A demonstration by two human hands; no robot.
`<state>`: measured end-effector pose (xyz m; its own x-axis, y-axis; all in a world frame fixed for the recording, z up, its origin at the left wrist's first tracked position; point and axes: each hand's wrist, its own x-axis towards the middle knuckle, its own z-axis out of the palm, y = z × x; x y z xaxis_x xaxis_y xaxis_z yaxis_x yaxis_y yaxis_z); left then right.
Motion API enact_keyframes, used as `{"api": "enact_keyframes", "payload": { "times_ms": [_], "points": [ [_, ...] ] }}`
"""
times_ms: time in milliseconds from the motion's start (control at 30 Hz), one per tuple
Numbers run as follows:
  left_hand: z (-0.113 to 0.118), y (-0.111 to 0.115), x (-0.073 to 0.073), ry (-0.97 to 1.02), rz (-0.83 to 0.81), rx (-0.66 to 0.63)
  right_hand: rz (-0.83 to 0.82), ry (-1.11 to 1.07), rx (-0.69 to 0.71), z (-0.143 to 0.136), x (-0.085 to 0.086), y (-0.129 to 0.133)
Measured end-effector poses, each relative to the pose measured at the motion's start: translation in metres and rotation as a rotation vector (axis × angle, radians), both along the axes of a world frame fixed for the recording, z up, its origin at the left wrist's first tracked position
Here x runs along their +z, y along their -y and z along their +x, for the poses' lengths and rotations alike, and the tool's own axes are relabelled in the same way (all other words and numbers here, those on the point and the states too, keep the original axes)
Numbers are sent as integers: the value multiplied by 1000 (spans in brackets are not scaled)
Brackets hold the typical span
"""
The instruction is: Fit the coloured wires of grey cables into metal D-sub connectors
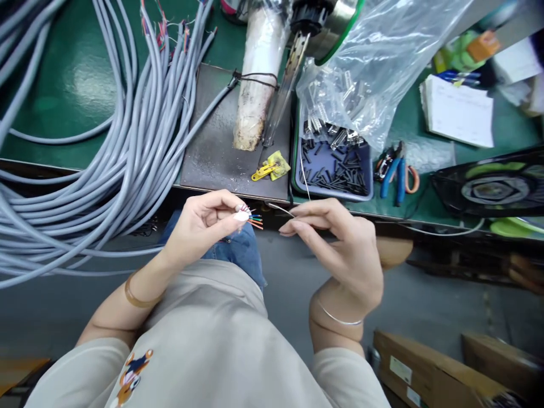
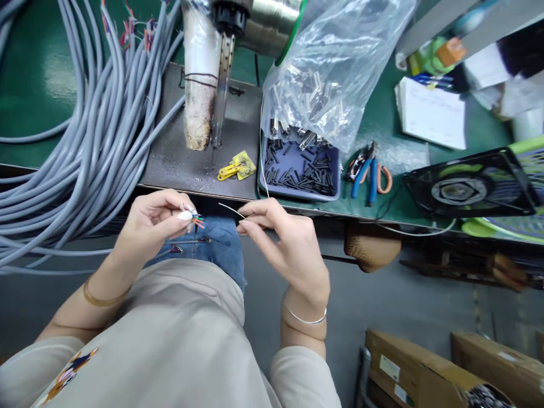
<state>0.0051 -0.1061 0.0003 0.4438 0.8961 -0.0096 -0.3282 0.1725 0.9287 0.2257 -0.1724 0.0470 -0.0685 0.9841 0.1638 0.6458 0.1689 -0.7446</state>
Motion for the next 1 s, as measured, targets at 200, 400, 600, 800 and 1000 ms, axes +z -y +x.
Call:
{"api": "enact_keyframes", "payload": {
  "times_ms": [200,400,600,800,1000],
  "points": [
    [1,-5,42,-48,275,-107,112,628,-487,53,-7,-36],
    [12,-3,31,-2,119,43,92,759,-668,101,-42,-113],
    [4,-12,-2,75,-295,240,79,630,-508,105,-46,-132],
    [-3,-12,-9,57,-353,232,105,296,-399,105,-49,-112],
    [4,-11,1,0,-257,154,147,296,-516,99,-50,-112]
  ]
}}
